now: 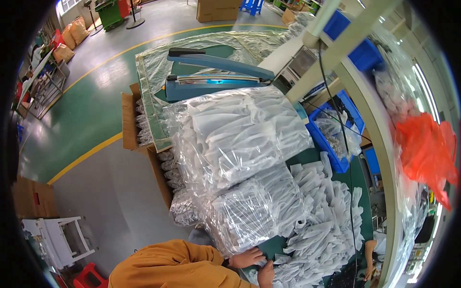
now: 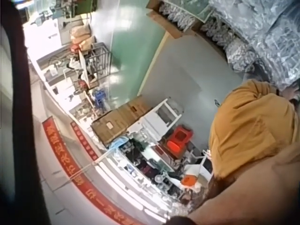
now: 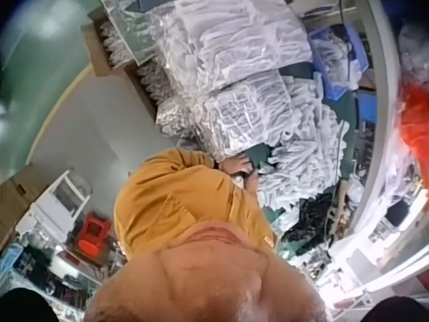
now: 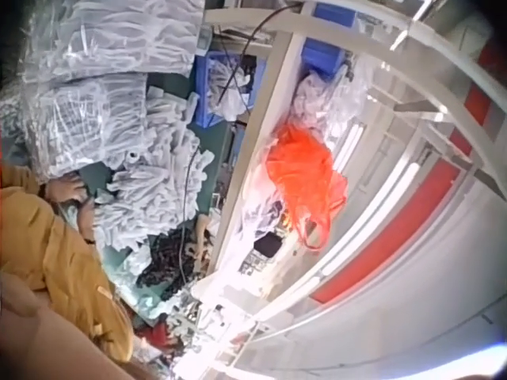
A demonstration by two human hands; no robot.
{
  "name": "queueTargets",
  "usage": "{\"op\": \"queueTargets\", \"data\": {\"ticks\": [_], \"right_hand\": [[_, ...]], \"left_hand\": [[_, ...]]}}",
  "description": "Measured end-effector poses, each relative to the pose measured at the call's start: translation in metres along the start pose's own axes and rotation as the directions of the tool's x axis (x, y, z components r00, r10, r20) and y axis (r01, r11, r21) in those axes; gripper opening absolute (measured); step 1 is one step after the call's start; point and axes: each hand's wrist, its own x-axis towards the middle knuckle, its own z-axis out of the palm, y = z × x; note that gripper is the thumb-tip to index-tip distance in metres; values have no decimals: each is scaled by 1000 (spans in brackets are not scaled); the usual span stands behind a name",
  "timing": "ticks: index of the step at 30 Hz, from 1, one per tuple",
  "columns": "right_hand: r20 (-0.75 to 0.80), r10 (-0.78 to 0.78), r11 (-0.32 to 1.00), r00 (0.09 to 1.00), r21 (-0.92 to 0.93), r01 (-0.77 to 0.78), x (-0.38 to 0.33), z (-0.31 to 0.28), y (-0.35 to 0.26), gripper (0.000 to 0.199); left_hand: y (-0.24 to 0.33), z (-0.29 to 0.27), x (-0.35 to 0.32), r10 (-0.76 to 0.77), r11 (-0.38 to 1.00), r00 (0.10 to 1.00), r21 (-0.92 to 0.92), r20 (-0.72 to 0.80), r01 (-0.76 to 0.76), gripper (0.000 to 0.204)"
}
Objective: The person gathers white-wrapped items by hand, places them into a clear plastic bag, and sets the filled bag aside before repeating the process with a new bag.
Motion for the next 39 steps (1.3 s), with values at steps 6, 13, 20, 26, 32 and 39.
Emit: {"op": "queueTargets", "data": {"ticks": [6, 13, 20, 26, 32, 39], "right_hand": [[2, -67, 995, 998, 68, 66, -22, -9, 7, 48], [-386, -89, 960, 918, 211, 182, -35, -57, 4, 18], [-538, 222, 922, 813, 388, 6, -111, -72, 98, 19], [-535, -84, 922, 841, 278, 269, -146, -35, 139, 26], [-538, -307, 893, 785, 123, 433, -83, -22, 119, 32], [-526, 72, 709, 847, 625, 328, -80, -53, 146, 19]], "left_hand": [[24, -61, 10, 72, 994, 982, 63, 172, -84, 35], [23, -79, 29, 44, 954, 994, 290, 99, -71, 18], [52, -51, 25, 59, 626, 994, 772, 89, -106, 34], [61, -32, 0, -159, 721, 987, 686, 30, 96, 40], [118, -3, -30, -106, 896, 991, 425, -82, 131, 47], [174, 42, -37, -80, 973, 974, 229, 214, 30, 49]]}}
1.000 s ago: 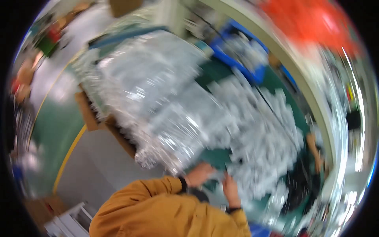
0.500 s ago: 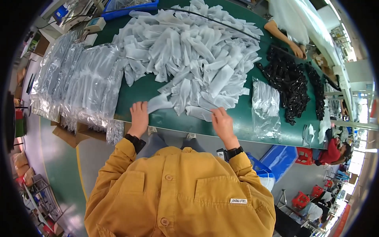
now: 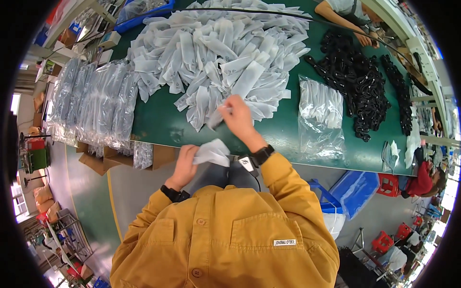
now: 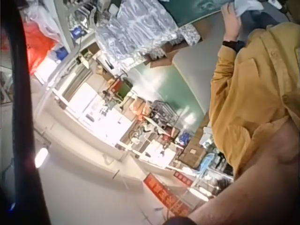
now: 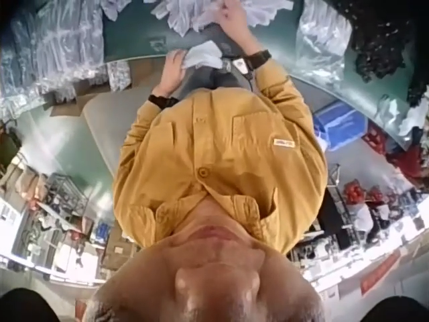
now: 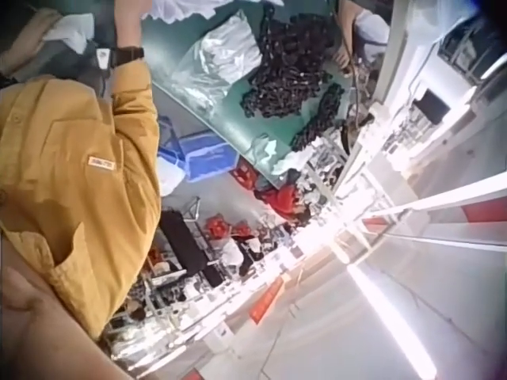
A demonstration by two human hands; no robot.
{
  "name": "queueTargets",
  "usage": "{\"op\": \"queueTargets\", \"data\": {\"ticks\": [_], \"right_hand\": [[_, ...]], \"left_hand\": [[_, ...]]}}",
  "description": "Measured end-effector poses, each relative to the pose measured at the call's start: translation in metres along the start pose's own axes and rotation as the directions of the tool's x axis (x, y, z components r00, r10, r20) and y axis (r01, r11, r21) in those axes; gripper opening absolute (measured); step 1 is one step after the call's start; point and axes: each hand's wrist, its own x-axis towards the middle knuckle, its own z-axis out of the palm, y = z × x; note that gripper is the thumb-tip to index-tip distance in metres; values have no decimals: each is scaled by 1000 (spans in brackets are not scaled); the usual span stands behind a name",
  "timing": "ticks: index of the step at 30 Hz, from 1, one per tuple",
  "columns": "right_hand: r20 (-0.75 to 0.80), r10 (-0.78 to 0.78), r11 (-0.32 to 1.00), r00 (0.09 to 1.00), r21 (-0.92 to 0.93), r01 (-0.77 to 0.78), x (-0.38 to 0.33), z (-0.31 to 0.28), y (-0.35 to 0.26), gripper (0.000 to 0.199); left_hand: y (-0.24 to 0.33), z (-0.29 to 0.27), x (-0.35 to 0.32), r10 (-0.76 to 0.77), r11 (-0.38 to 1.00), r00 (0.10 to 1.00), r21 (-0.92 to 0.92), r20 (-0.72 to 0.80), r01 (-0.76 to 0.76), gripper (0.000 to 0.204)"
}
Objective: The person gathers white-wrapped items by hand, places them into a clear plastic bag, and sets the filled bag aside before repeating the process with a new bag.
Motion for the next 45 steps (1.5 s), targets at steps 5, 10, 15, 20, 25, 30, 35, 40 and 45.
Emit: {"op": "queueTargets", "data": {"ticks": [5, 10, 15, 20, 25, 30, 35, 40, 45], "right_hand": [[64, 395, 719, 916, 599, -352, -59, -21, 32, 17], [136, 481, 704, 866, 529, -474, -100, -31, 63, 15], [106, 515, 726, 851, 474, -498, -107, -48, 60, 15], [-22, 452, 830, 892, 378, -411, -106, -63, 57, 15], [-57, 403, 866, 914, 346, -360, -105, -85, 64, 15], [-123, 394, 914, 911, 157, -375, -102, -109, 83, 15], [136, 102, 994, 985, 14, -105, -81, -109, 80, 15], [216, -106, 994, 971, 46, 99, -81, -107, 95, 17], [262, -229, 965, 937, -63, 253, -86, -109, 100, 15]], "left_hand": [[17, 31, 30, 215, 975, 945, -104, 245, -195, 56], [10, 52, 54, 343, 939, 891, -144, 296, -314, 57], [6, 62, 71, 406, 914, 889, -108, 210, -392, 53], [16, 67, 78, 396, 918, 890, -75, 228, -389, 46], [20, 78, 77, 327, 944, 916, -36, 232, -328, 46], [27, 98, 76, 218, 973, 942, 18, 256, -231, 52], [50, 104, 80, 193, 973, 953, 79, 235, -217, 51], [59, 118, 83, 174, 973, 970, 123, 168, -196, 51], [52, 124, 79, 182, 969, 965, 132, 188, -209, 55]]}}
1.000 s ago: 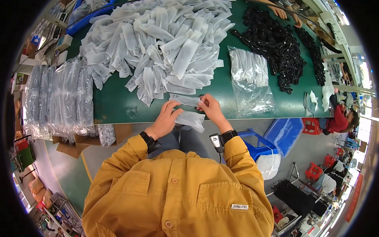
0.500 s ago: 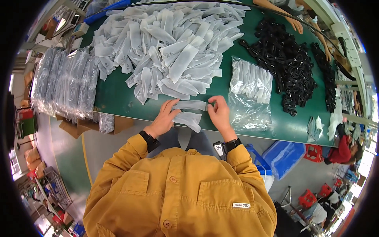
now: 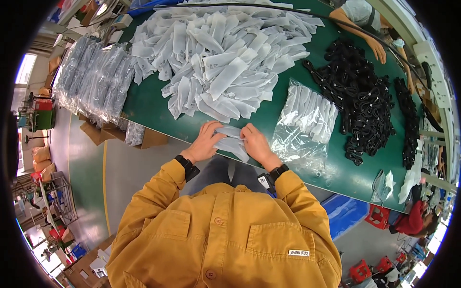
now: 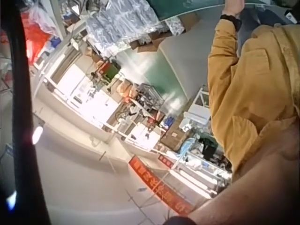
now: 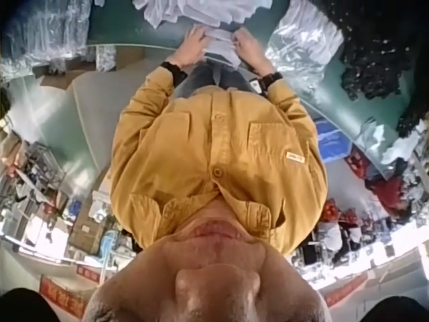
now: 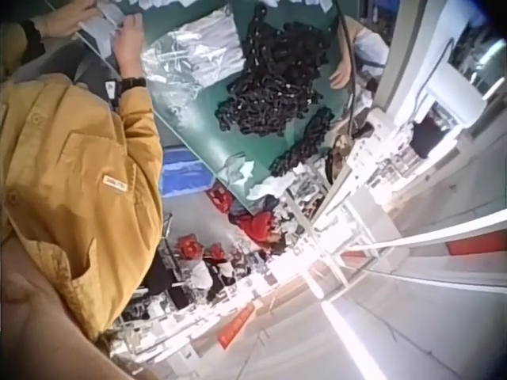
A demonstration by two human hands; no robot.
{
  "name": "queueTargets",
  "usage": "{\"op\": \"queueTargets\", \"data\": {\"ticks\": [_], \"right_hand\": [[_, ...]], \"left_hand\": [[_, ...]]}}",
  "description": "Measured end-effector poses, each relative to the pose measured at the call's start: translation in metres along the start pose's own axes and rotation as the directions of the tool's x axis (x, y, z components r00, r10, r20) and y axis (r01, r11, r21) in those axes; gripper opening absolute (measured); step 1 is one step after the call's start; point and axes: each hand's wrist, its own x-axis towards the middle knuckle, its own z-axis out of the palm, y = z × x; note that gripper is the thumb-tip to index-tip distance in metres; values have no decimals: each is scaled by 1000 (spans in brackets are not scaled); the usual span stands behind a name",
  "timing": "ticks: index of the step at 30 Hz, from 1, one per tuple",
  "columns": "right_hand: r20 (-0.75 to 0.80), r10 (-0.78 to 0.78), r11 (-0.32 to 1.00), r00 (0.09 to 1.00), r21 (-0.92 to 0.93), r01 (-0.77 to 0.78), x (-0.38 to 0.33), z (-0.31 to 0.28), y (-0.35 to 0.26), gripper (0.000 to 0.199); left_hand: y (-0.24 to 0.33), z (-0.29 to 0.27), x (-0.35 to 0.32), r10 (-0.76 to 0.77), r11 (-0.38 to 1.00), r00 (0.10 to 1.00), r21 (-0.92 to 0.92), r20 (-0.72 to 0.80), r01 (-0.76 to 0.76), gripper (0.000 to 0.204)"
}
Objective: The person gathers white-wrapped items by hand, places them into a clear plastic bag, and sets the filled bag aside before repeating the process with a new bag.
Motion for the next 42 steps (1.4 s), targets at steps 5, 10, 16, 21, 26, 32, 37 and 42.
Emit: {"op": "queueTargets", "data": {"ticks": [5, 10, 16, 21, 26, 32, 37, 42], "right_hand": [[52, 79, 994, 995, -82, -75, 3, -7, -2, 14], [107, 151, 962, 983, -243, -121, 9, -10, -7, 13], [-146, -34, 932, 989, -363, -22, 105, -47, -38, 27], [-100, -360, 715, 927, -668, 206, 181, -47, -16, 42], [-41, -191, 844, 981, -517, 143, 178, -37, 22, 46], [-186, -73, 936, 980, -351, 3, 88, -47, -31, 37], [-69, 404, 913, 912, 85, -398, 10, -27, -24, 22], [-83, 175, 973, 981, -140, -186, -23, -9, 4, 19]], "left_hand": [[6, 3, 7, 16, 1000, 999, -15, -50, -17, 71], [22, -3, 14, -24, 999, 998, 35, -63, 27, 83], [14, 5, 5, 0, 993, 999, 118, 53, -6, 81], [3, 20, 3, 56, 979, 998, 199, -1, -54, 89], [3, 16, 2, 29, 997, 999, 65, 42, -32, 86], [3, 9, -2, 71, 997, 997, 9, 32, -71, 82], [-1, 22, -10, 129, 992, 991, -4, 32, -129, 76], [11, 5, 0, 127, 990, 992, 71, -20, -125, 73]]}}
